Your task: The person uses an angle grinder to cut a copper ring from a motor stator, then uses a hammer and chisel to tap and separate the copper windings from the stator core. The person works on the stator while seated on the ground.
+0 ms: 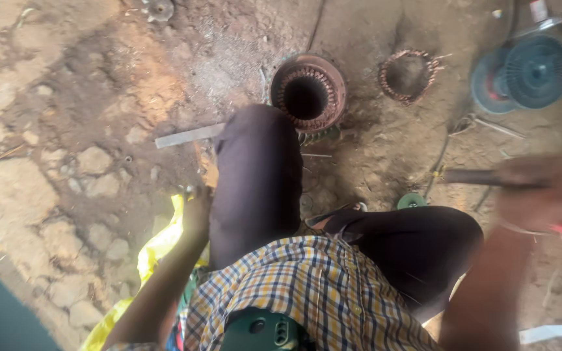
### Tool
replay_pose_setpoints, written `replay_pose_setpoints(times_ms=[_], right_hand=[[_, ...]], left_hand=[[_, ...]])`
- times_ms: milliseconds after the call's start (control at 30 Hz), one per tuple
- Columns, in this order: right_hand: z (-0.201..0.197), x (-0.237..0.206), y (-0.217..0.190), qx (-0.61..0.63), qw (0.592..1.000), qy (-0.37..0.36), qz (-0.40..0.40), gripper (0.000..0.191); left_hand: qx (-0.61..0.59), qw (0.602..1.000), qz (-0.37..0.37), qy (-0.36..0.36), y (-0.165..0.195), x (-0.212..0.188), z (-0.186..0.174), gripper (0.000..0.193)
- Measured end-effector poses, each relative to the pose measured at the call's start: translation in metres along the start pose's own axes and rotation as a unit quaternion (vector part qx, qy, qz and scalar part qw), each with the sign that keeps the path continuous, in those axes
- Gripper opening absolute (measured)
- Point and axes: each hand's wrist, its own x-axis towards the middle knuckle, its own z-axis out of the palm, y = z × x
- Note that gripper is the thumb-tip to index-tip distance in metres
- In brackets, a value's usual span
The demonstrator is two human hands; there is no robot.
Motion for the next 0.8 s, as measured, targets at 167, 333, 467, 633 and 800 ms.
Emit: replay_pose_setpoints(times_ms=[167,333,467,633,800], right_hand=[[0.053,-0.083,-0.007,0.188,0.93,-0.026,0.315,0.023],[0.081,-0.092,-0.049,0.219,0.899,-0.081,0.371,0.024],[0.105,-0.072,-0.069,0.259,0.891,-0.077,0.364,0.033],[0.135,-0.034,-0.044,0.293,0.869,-0.085,0.389,0.04],[0.153,-0.037,0.002,0.149,0.896,-0.13,0.398,0.018]], left_hand=[[-0.301,0.944,-0.126,-0.05,-0.049,0.011,-0.043,0.041],[-0.311,0.929,-0.165,0.114,-0.107,-0.039,-0.049,0.026],[-0.32,0.896,-0.146,0.272,-0.106,-0.063,-0.119,0.02],[-0.281,0.831,0.106,0.469,-0.041,-0.052,-0.25,0.012],[-0.396,0.732,0.305,0.463,0.067,0.033,-0.33,0.023]])
